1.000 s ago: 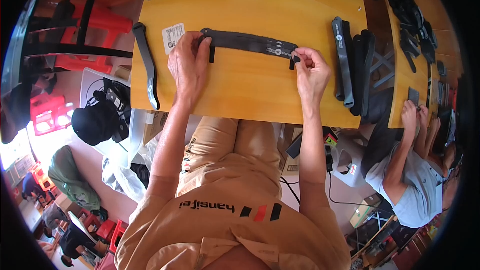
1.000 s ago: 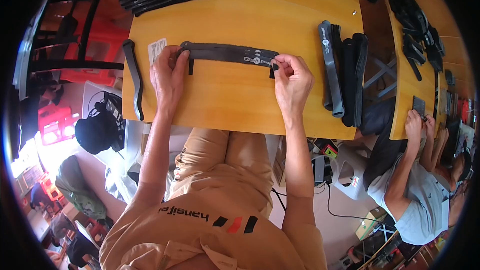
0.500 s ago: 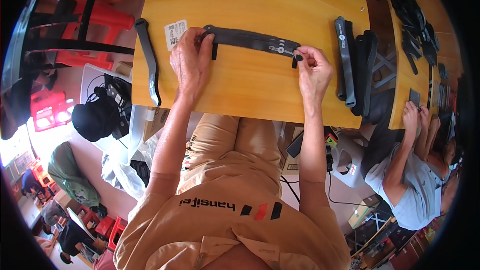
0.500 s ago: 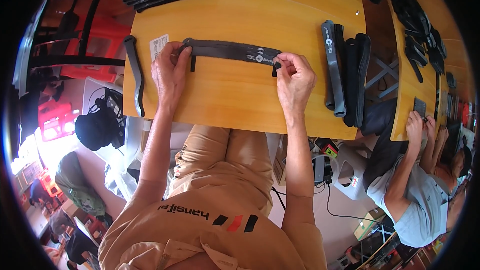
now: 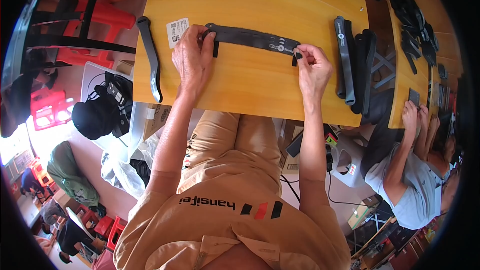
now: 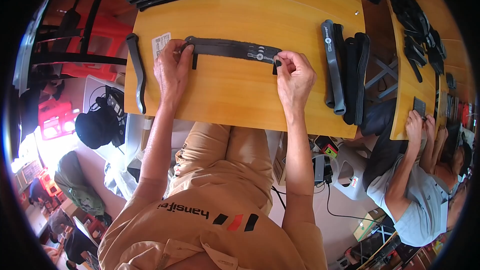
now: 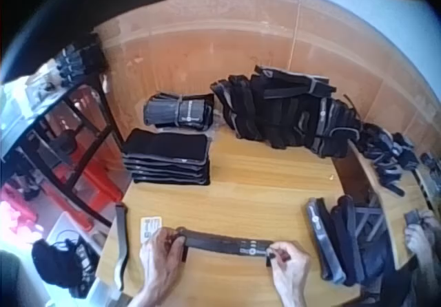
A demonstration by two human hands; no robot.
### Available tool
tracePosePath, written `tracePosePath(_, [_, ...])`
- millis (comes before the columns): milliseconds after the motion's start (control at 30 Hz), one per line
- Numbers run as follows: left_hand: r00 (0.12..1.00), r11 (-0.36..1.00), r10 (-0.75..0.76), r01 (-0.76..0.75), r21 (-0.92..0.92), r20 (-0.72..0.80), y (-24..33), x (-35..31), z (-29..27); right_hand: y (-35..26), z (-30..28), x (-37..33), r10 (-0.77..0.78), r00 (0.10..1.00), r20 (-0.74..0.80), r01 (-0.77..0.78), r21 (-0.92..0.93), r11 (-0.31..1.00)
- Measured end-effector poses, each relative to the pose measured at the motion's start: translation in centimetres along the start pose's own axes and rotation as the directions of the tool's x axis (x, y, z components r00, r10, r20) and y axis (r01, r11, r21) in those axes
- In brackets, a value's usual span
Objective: Organizing and stacking black fabric straps on a wooden table.
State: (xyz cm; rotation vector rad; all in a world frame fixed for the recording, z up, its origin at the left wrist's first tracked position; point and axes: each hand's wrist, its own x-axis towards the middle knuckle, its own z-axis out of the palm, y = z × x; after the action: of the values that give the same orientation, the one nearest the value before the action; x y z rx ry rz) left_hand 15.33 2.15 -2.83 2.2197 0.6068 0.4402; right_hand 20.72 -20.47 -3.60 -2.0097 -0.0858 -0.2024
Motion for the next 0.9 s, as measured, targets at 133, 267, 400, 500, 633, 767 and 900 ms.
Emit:
tracePosePath(133, [1.0,1.0,0.015,-0.015,0.006,-0.019,0.0,-0.1,0.1,0.0,0.0,0.0,0.003,1.0,-0.005,-0.003,0.004,1.0])
tracePosePath(267, [1.0,1.0,0.008,-0.008,0.003,-0.014,-0.1,0.0,0.2,0.2,0.0,0.0,-0.014,1.0,-0.004,0.014,-0.005,1.0])
tracePosePath(400, [1.0,1.0,0.005,-0.005,0.001,-0.012,-0.1,0.0,0.1,0.0,0.0,0.0,-0.007,1.0,-0.005,0.007,-0.005,1.0])
tracePosePath(500, [1.0,1.0,-0.018,0.018,-0.002,-0.003,0.0,0.1,0.1,0.0,0.0,0.0,-0.001,1.0,-0.006,0.001,0.004,1.0])
tracePosePath(633, [0.999,0.998,-0.054,0.054,-0.016,0.001,0.1,0.3,0.1,0.0,0.0,0.0,-0.013,1.0,-0.011,0.013,-0.007,1.0])
tracePosePath(767, [0.998,0.998,0.002,-0.006,-0.058,-0.07,-0.6,0.4,0.4,0.5,0.1,0.1,-0.005,1.0,-0.018,0.006,0.044,0.999])
tracePosePath(900, [0.997,0.991,-0.059,0.053,-0.124,-0.046,-1.0,0.7,0.1,0.1,0.0,0.1,-0.042,0.999,-0.022,0.042,-0.019,0.999])
